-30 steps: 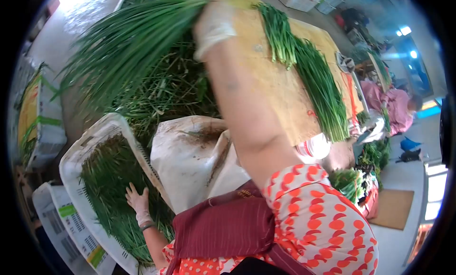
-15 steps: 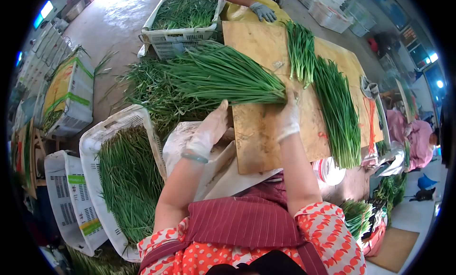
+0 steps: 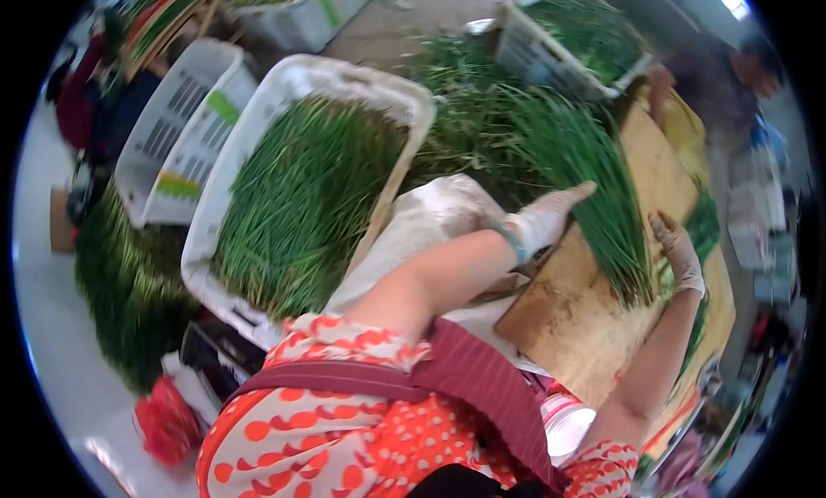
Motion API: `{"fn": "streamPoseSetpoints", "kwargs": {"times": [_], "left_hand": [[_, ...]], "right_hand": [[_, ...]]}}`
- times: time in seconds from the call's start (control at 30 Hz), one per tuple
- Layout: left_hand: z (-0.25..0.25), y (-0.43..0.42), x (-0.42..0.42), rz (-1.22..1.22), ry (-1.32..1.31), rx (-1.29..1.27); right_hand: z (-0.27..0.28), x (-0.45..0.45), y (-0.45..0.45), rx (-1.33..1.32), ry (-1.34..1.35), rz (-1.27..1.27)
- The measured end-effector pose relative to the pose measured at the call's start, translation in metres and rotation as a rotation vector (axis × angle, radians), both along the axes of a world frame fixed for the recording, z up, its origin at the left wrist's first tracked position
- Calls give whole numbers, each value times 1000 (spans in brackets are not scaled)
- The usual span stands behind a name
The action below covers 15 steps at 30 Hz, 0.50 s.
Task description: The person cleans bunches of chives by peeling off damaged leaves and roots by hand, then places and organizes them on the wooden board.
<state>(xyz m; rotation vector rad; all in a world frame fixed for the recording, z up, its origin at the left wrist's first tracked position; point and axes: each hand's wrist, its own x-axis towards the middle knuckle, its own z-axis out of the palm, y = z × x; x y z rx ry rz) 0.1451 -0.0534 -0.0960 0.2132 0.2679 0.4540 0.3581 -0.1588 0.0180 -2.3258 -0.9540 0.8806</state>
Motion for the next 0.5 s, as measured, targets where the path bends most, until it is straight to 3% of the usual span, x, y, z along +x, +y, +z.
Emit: {"fn": "streamPoseSetpoints", "kwargs": {"times": [0.07, 0.2, 0.27, 0.33, 0.4, 0.5], "left_hand": [[-5, 0, 4, 78, -81, 33], [-11, 2, 10, 151, -41, 65], [-10, 7, 7, -18, -25, -78], [3, 7, 5, -27, -22, -73], [31, 7, 0, 77, 110, 93], [81, 6, 3, 170, -34, 299]], "right_hand": [[-18, -10, 19, -144, 122, 3], [-42, -78, 30, 104, 141, 216], [-38, -113, 29, 125, -10, 248], [-31, -138, 23, 124, -171, 253], [-23, -148, 17, 124, -344, 235], [-12, -152, -3, 572, -290, 93]]}}
